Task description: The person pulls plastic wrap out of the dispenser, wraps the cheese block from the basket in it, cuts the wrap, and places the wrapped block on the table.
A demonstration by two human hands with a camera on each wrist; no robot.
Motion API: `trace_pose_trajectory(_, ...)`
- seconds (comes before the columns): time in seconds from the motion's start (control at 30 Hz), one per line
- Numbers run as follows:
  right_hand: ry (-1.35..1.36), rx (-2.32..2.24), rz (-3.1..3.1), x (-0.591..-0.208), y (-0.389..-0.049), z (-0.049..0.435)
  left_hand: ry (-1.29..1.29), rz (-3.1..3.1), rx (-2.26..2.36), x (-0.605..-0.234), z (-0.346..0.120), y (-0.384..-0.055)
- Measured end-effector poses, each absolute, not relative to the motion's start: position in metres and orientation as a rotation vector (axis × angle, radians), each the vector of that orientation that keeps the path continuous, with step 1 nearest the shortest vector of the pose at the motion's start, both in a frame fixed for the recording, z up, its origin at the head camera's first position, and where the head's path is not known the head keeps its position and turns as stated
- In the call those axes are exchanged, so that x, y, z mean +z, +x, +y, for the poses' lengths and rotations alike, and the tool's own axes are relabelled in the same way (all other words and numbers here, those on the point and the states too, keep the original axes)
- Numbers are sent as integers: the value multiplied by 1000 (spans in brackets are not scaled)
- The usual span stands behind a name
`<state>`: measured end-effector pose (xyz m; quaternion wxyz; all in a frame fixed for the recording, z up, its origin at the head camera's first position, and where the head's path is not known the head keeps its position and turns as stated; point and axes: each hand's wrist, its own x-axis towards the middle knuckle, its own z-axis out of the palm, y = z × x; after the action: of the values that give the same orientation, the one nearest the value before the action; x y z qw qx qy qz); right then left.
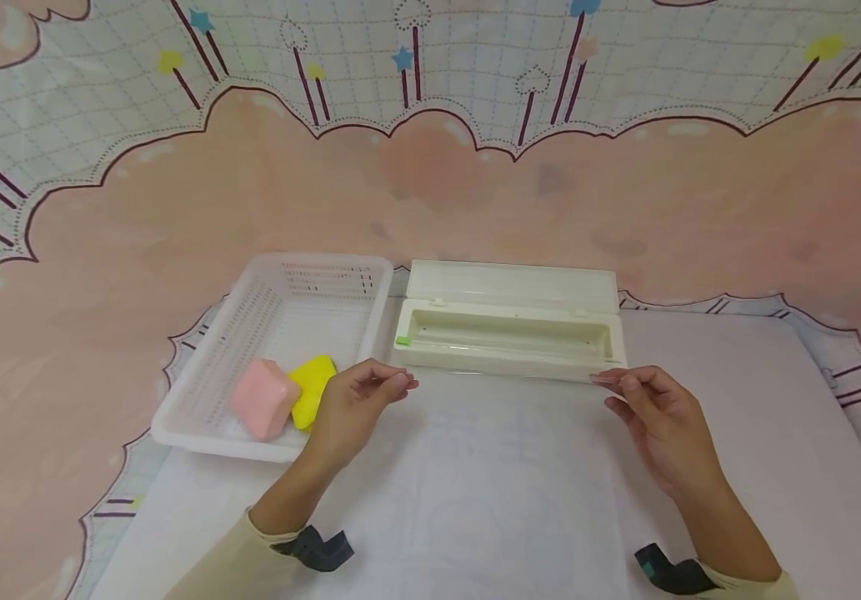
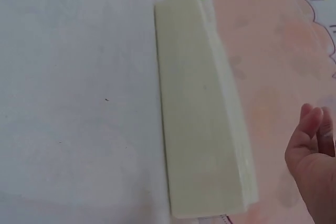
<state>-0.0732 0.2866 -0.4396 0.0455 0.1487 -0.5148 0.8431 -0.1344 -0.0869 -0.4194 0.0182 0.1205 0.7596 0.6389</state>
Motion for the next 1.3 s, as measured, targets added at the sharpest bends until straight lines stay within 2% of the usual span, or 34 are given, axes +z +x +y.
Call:
trace_pose_trajectory(0.3, 475, 2561, -1487, -433, -79, 284, 450, 2486, 1983, -410, -84, -138)
trace_pose_trajectory(0.57, 481, 2579, -1471, -432, -71, 285, 575, 2383, 2048, -406, -88, -125)
trace_pose_trajectory(0.87, 877, 2663, -1133, -430, -70, 288, 761, 2381, 2063, -393, -92, -116)
trace_pose_trajectory(1.13, 833, 2688, -1174, -422, -58, 284, 642, 2157, 2110, -384, -101, -106)
trace_pose_trajectory(1.3, 910, 2700, -1114, -419, -58, 282, 641, 2064, 2131, -379, -106, -101)
